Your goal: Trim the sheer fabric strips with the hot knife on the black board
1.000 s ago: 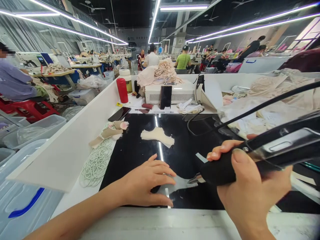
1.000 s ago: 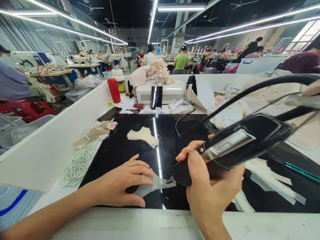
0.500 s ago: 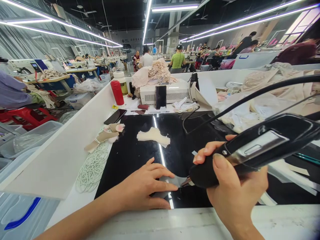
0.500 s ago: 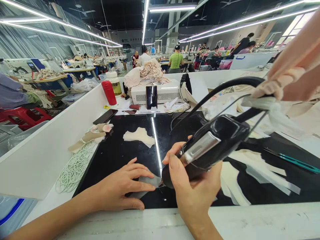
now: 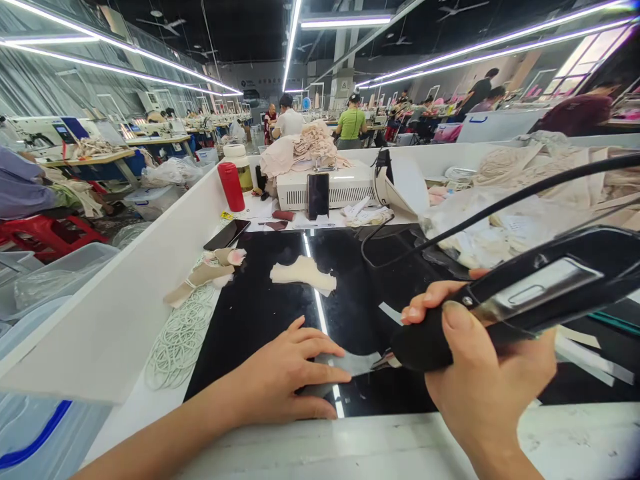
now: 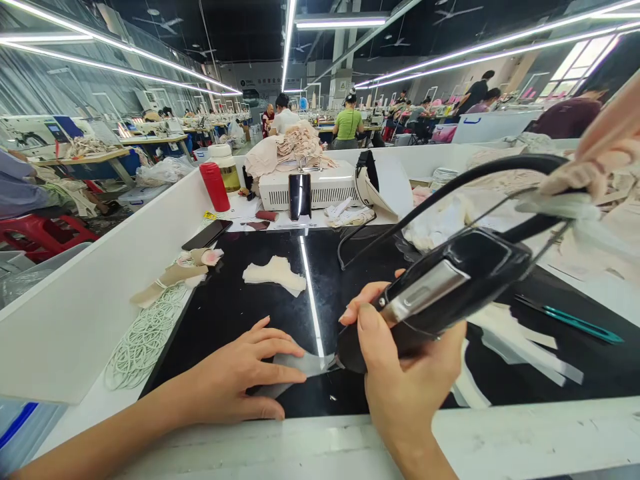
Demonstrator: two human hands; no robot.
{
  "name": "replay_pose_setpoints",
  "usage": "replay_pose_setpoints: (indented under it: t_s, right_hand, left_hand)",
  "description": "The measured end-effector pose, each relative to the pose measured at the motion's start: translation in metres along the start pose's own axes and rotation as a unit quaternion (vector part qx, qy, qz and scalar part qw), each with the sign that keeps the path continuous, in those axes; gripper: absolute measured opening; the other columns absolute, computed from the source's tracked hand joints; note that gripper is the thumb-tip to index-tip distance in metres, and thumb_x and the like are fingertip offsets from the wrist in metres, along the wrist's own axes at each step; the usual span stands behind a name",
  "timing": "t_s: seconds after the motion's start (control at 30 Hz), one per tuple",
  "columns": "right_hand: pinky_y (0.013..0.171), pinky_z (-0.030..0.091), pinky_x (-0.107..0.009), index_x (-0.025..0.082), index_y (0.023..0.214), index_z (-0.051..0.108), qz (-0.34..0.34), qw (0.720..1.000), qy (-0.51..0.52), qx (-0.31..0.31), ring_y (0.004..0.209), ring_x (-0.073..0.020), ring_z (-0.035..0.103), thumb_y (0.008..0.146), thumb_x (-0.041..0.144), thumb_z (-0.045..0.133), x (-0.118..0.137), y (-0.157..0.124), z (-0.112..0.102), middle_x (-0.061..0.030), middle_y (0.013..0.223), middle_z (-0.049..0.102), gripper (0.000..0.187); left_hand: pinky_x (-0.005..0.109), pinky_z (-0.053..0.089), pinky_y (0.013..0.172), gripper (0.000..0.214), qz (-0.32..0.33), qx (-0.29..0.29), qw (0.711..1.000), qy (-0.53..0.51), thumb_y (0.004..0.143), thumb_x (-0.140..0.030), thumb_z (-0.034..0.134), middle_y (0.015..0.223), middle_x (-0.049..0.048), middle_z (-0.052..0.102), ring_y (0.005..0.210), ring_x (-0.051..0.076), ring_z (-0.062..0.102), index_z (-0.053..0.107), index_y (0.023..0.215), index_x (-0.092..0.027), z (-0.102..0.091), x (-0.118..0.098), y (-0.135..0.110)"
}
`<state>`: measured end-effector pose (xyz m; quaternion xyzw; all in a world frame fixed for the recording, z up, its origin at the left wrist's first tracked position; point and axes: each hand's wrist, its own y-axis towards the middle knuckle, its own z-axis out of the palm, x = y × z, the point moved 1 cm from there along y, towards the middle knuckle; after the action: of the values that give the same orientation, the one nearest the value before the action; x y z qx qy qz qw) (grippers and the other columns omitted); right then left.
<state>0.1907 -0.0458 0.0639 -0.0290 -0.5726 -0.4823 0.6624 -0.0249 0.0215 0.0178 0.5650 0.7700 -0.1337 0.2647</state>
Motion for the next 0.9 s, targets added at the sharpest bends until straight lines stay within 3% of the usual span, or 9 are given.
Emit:
replay_pose_setpoints:
  t_s: [0.5,0.57,0.7,0.77,0.9]
  right_hand:
    - [0.059,0.054,-0.033,0.026,0.118,0.057,0.000,1.000,-0.023,0.013,0.062,-0.0173,0.065,0.090,0.028,0.081,-0.002,0.001,0.001,0.0047,0.084,0.068,0.037]
    - [0.060,0.054,-0.033,0.026,0.116,0.057,0.003,1.000,-0.023,0.016,0.062,-0.0167,0.065,0.091,0.031,0.082,-0.001,0.002,0.001,0.0047,0.085,0.069,0.036]
    - [0.063,0.056,-0.032,0.026,0.105,0.057,-0.015,0.999,-0.046,0.011,0.062,-0.0161,0.066,0.089,0.036,0.086,0.001,0.007,0.000,0.0048,0.085,0.070,0.035]
    - [0.066,0.058,-0.033,0.026,0.104,0.056,-0.025,0.998,-0.059,0.013,0.063,-0.0166,0.068,0.088,0.038,0.087,0.001,0.012,-0.001,0.0042,0.085,0.071,0.037]
    - [0.076,0.059,-0.039,0.028,0.108,0.060,-0.016,0.997,-0.077,0.026,0.072,-0.0195,0.071,0.092,0.046,0.083,-0.002,0.022,-0.014,0.0007,0.095,0.073,0.033]
  left_hand:
    - [0.072,0.016,0.130,0.044,-0.012,0.000,1.000,-0.002,0.095,-0.045,0.082,0.149,0.0082,0.065,0.140,0.032,0.058,0.073,0.136,-0.032,-0.002,-0.001,-0.001]
    - [0.068,0.018,0.131,0.040,-0.023,-0.018,0.999,-0.020,0.098,-0.040,0.079,0.150,0.0083,0.064,0.139,0.029,0.060,0.072,0.136,-0.031,-0.001,0.000,-0.002]
    - [0.050,0.042,0.126,0.031,-0.099,-0.121,0.987,-0.037,0.106,-0.029,0.064,0.153,0.0095,0.059,0.141,0.026,0.058,0.071,0.136,-0.026,0.004,0.006,-0.002]
    - [0.047,0.047,0.123,0.030,-0.136,-0.157,0.978,-0.014,0.105,-0.027,0.064,0.155,0.0108,0.058,0.143,0.027,0.056,0.070,0.134,-0.023,0.008,0.009,0.000]
    - [0.047,0.047,0.122,0.026,-0.148,-0.157,0.976,0.010,0.099,-0.021,0.071,0.151,0.0114,0.060,0.142,0.028,0.056,0.071,0.125,-0.020,0.012,0.011,0.004]
